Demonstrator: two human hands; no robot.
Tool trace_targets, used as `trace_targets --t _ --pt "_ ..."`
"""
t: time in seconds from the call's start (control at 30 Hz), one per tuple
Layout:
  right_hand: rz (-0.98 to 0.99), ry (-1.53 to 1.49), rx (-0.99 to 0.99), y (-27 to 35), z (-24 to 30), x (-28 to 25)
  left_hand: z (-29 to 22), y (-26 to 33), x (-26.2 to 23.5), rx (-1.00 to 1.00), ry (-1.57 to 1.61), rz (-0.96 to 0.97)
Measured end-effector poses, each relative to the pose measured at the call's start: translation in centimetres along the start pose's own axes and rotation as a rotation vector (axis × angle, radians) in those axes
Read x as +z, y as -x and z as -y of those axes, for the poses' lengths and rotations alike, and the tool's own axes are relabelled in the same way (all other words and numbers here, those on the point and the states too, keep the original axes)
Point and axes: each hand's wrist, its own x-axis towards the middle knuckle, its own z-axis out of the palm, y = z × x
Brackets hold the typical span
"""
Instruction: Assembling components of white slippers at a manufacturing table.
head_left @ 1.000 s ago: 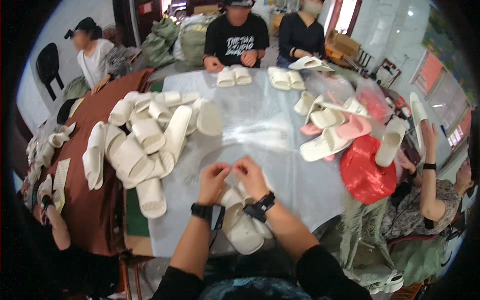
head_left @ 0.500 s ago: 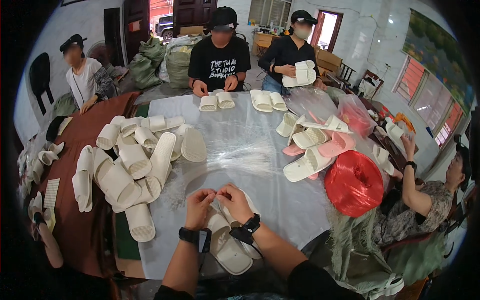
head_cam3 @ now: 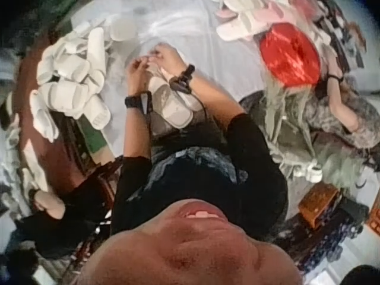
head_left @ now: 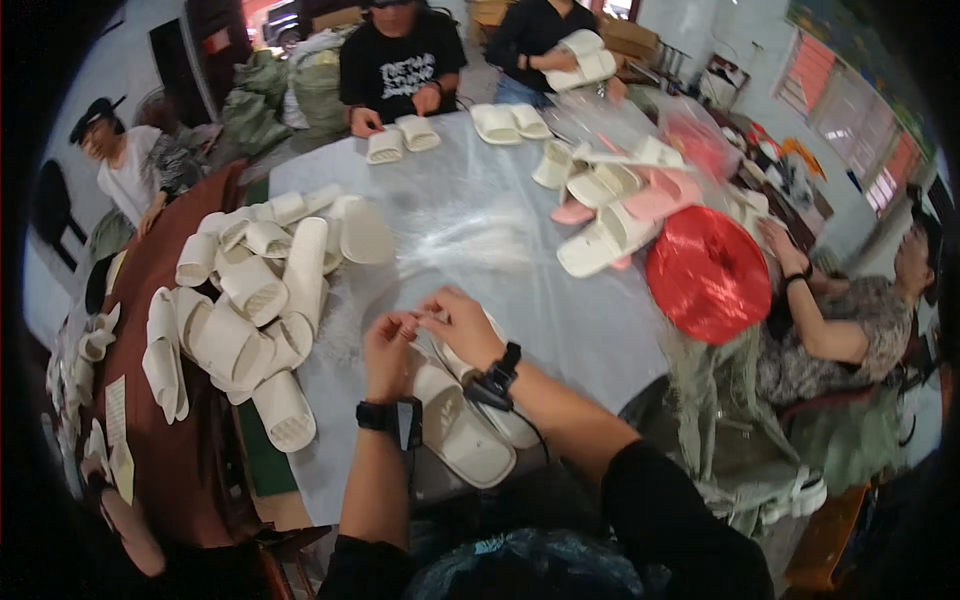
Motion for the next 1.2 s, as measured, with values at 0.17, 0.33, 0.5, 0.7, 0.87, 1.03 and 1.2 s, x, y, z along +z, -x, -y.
trace_targets --t 0.17,0.33,0.5,0.7,0.87,1.03,1.2 --pt "-0.071 0.165 -0.133 0.7 6.0 -4.5 -2.1 0.5 -0.4 0.041 -0.087 -0.038" --pt "0.632 0.206 -0.019 7.2 8.3 -8.7 -3.6 1.1 -0.8 0.147 -0.411 -0.037" --pt "0.619 0.480 -0.123 11.8 7.3 -6.0 -5.6 2.5 0.0 0.171 -0.426 -0.020" --pt "0.530 0.575 -0.066 11.0 5.5 -2.7 -7.3 5.0 1.3 0.248 -0.496 0.032" --pt "0.434 0.557 -0.068 11.0 4.3 -2.2 -8.0 6.9 0.6 0.329 -0.568 0.001" --pt "0.025 0.580 -0.246 9.3 7.1 -8.4 -9.6 8.9 -0.5 0.344 -0.493 -0.072" --pt "-0.121 1.190 -0.180 5.1 5.5 -21.1 -9.6 12.0 -5.0 0.309 -0.670 -0.129"
